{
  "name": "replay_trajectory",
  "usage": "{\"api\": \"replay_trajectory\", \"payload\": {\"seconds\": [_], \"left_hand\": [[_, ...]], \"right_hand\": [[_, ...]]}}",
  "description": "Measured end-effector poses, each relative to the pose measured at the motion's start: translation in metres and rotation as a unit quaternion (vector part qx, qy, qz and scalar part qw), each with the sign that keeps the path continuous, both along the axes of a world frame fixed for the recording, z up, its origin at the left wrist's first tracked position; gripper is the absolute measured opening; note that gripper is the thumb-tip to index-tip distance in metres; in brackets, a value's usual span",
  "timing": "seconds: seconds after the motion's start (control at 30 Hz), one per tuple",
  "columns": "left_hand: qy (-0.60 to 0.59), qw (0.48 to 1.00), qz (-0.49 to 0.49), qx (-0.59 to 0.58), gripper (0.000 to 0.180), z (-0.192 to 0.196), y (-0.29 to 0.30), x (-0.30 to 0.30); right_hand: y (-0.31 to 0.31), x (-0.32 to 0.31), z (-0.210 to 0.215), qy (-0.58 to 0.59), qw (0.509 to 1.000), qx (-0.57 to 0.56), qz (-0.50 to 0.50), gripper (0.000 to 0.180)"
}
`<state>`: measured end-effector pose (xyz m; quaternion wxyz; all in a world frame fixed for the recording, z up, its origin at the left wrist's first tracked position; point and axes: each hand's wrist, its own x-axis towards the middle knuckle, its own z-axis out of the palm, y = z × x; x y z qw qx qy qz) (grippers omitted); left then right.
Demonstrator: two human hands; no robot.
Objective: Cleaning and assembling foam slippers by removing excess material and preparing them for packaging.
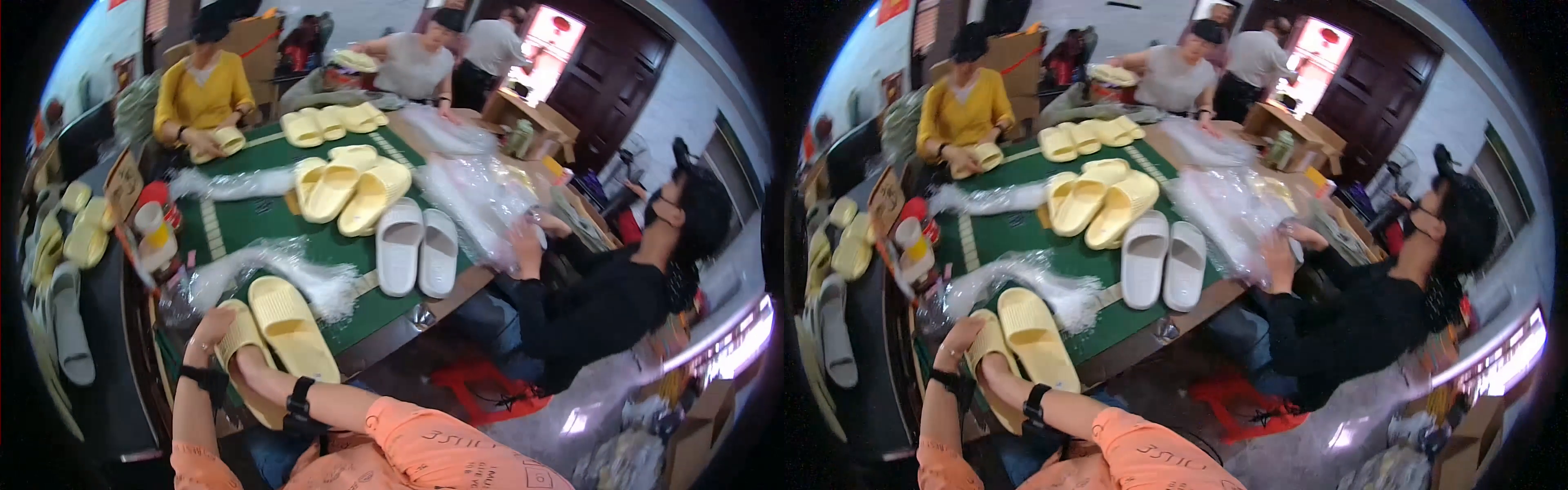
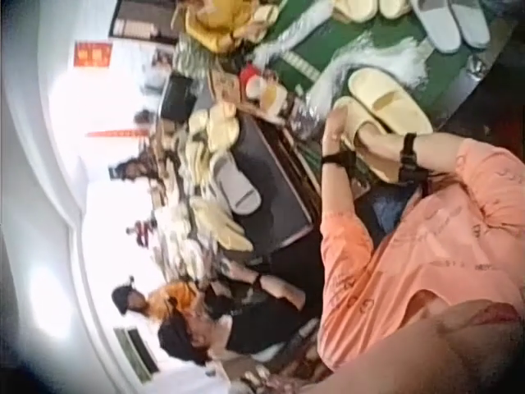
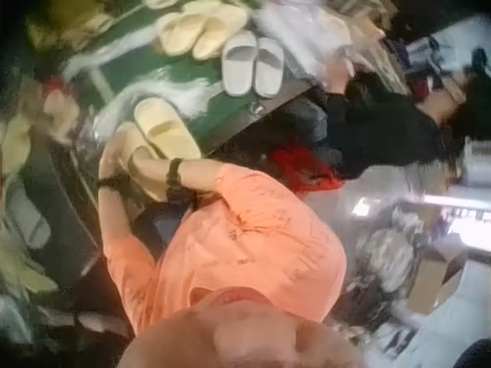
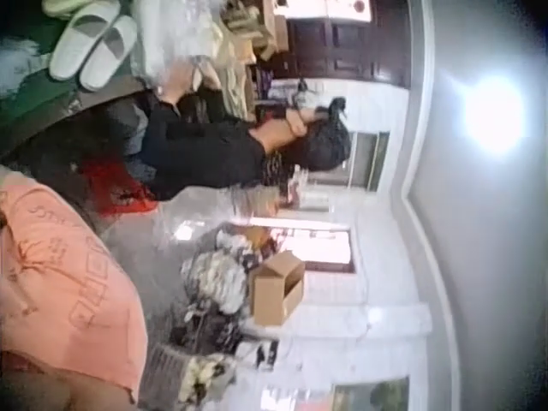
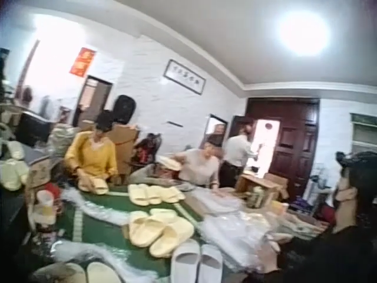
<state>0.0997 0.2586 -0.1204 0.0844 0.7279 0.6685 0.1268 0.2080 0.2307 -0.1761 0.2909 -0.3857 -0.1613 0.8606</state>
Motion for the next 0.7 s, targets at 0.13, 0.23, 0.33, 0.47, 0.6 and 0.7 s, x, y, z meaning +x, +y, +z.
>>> {"api": "replay_trajectory", "payload": {"seconds": [0.13,0.23,0.33,0.47,0.6,0.7], "left_hand": [[-0.37,0.9,0.222,-0.059,0.02,0.004,-0.017,0.006],[-0.326,0.915,0.237,-0.009,0.022,0.02,-0.009,0.012],[-0.489,0.822,0.288,0.035,0.021,0.001,-0.009,-0.007],[-0.566,0.766,0.292,0.083,0.023,0.004,-0.002,-0.018],[-0.528,0.794,0.283,0.109,0.028,0.022,0.011,-0.009],[-0.432,0.852,0.272,0.113,0.029,0.02,0.016,-0.008]], "right_hand": [[-0.012,0.033,0.074,-0.048,0.997,0.029,0.055,0.017],[-0.014,0.072,0.082,-0.058,0.969,0.138,0.198,0.029],[-0.03,0.129,0.12,-0.077,0.92,0.342,0.173,0.038],[-0.011,0.171,0.149,0.08,0.933,0.284,0.205,0.026],[0.005,0.182,0.172,0.255,0.936,0.183,0.157,0.027],[0.008,0.177,0.183,0.24,0.902,0.327,0.145,0.03]]}}
